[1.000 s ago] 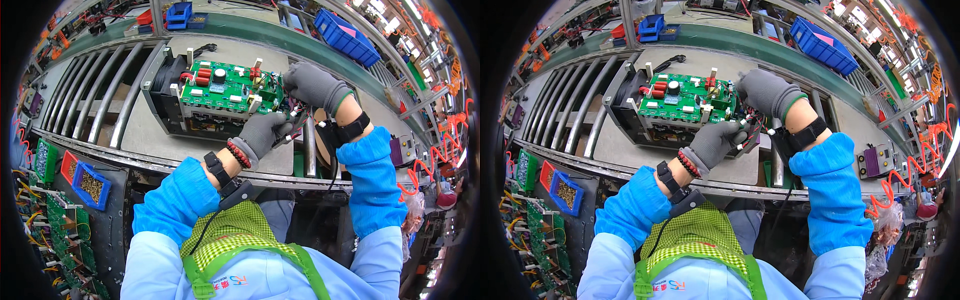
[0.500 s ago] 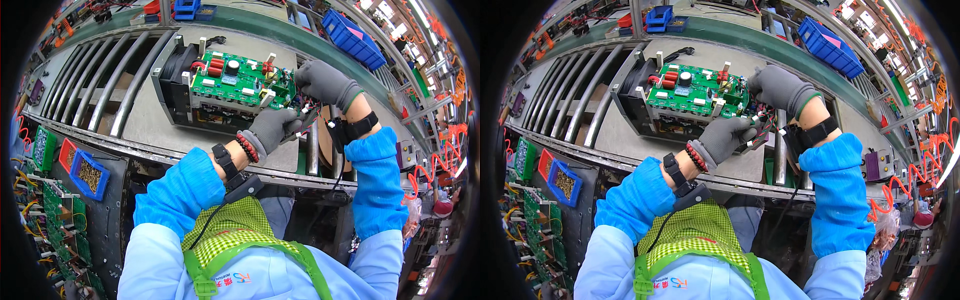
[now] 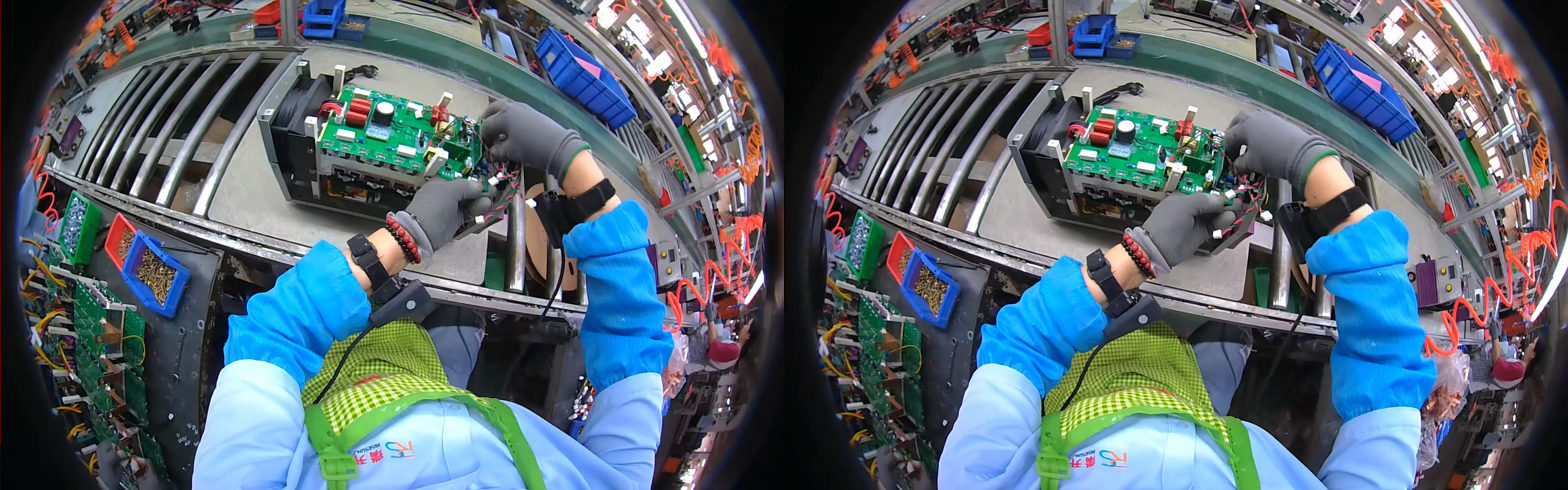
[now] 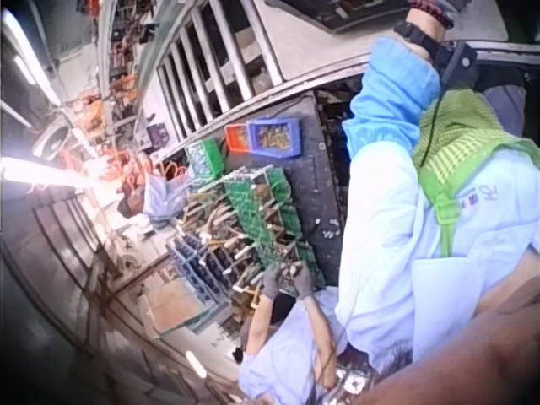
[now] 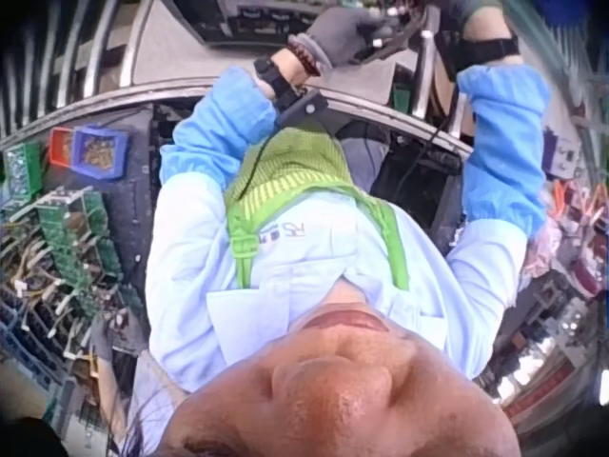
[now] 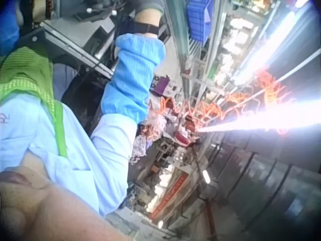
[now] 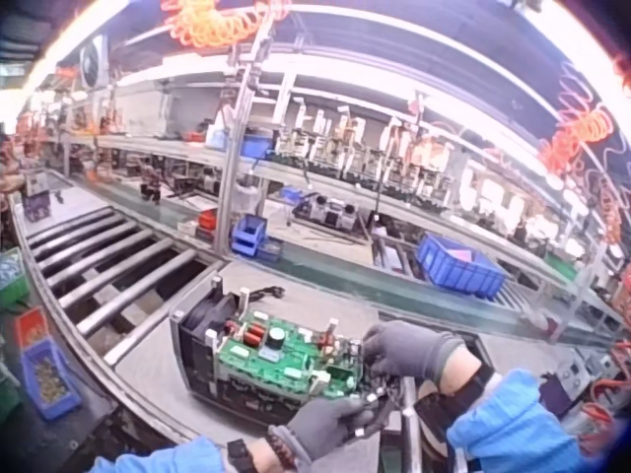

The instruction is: Assembling and wiring an electronic power inverter unit on a factory assembly line.

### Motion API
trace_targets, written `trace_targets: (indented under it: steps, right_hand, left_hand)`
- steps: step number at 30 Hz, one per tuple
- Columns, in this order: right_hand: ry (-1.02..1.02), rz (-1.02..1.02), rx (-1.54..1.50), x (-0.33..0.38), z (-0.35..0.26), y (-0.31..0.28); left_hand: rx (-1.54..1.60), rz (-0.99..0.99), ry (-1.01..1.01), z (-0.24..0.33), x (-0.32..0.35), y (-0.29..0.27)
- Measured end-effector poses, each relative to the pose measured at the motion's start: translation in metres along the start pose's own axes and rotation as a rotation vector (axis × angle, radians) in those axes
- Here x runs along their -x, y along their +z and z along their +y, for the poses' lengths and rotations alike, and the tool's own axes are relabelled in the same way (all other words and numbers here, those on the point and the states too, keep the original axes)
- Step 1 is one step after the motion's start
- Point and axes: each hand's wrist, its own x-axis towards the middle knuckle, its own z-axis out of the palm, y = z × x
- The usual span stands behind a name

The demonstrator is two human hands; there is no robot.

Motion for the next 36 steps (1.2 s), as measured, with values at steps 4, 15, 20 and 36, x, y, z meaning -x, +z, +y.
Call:
trace_targets:
  steps: [4,15,20,36]
  right_hand:
    - [-0.052,-0.002,-0.021,-0.002,0.003,0.001]
    - [-0.118,-0.039,0.008,0.006,-0.015,-0.022]
    - [0.025,-0.273,-0.105,0.017,-0.019,-0.028]
    - [0.036,0.113,-0.438,0.040,-0.023,-0.006]
  left_hand:
    - [-0.631,-0.043,0.179,-0.001,0.001,-0.004]
    - [-0.233,0.081,-0.180,0.012,0.023,0.010]
    - [-0.629,0.031,0.025,0.019,0.037,0.038]
    - [-0.726,0.261,0.188,0.025,0.011,0.062]
